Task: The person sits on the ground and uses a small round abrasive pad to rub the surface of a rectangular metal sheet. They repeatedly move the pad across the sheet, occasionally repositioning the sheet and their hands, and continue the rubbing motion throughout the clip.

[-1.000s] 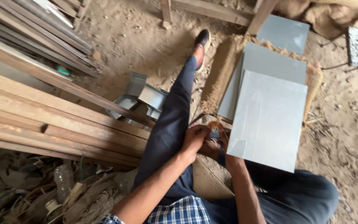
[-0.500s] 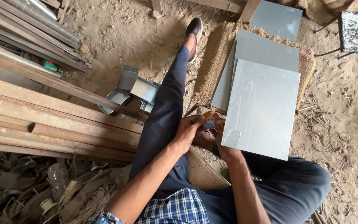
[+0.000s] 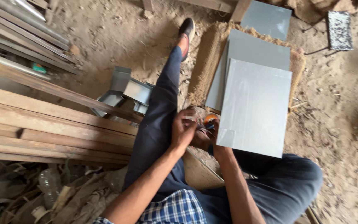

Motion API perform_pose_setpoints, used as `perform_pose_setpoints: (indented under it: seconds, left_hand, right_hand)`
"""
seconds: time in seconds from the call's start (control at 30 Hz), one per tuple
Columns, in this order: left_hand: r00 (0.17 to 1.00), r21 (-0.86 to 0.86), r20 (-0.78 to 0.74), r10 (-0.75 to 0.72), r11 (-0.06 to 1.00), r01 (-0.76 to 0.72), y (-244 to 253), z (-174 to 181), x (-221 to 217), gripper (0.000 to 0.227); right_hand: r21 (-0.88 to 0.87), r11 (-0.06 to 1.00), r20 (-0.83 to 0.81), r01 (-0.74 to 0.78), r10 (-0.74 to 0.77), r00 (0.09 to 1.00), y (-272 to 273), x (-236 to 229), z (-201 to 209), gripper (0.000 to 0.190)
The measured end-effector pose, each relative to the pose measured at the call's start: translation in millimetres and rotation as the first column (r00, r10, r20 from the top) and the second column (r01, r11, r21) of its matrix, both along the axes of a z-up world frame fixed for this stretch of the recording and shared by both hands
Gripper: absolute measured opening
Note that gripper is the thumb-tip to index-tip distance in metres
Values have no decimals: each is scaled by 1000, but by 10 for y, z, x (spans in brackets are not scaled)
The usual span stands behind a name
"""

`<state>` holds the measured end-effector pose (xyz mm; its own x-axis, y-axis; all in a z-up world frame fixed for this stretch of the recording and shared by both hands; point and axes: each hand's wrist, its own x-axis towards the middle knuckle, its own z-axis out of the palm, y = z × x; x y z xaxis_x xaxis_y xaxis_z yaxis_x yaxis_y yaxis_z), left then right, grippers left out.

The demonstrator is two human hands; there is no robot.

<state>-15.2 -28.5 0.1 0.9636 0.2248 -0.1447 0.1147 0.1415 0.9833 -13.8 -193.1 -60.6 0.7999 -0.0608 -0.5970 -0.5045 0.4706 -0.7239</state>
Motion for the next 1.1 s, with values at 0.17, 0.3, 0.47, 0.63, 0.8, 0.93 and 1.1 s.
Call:
perform_pose_setpoints:
  seconds: [0.17, 0.3, 0.47, 0.63, 0.8, 0.93, 1.1]
  left_hand:
    - [995, 325, 89, 54, 942, -80, -21, 12, -10, 36]
    - [996, 355, 78, 32, 933, -58, -13, 124, -36, 31]
    - [996, 318, 83, 39, 946, -64, 28, 274, -43, 21]
    - [989, 113, 118, -95, 990, 81, 9, 424, -155, 18]
    - [946, -99, 151, -288, 947, 304, -207, 575, -460, 50]
    - [955, -246, 110, -276, 923, 295, -366, 664, -530, 58]
    - [958, -346, -115, -262, 915, 209, -479, 775, -449, 41]
  right_hand:
    - [-4, 1000, 1, -24, 24, 1000, -106, -36, -127, 36]
    - [-188, 954, 2, -235, 240, 971, -15, -77, -106, 29]
    - [-592, 675, 104, -441, 606, 789, 128, -47, -109, 16]
    - [-730, 437, -86, -525, 703, 706, 163, -2, -276, 21]
    - [-801, 319, -94, -506, 768, 633, -3, -72, -677, 18]
    - [-816, 475, 237, -329, 794, 560, -179, -136, -1002, 20]
    - [453, 795, 351, -404, 258, 900, -191, -113, -1287, 15]
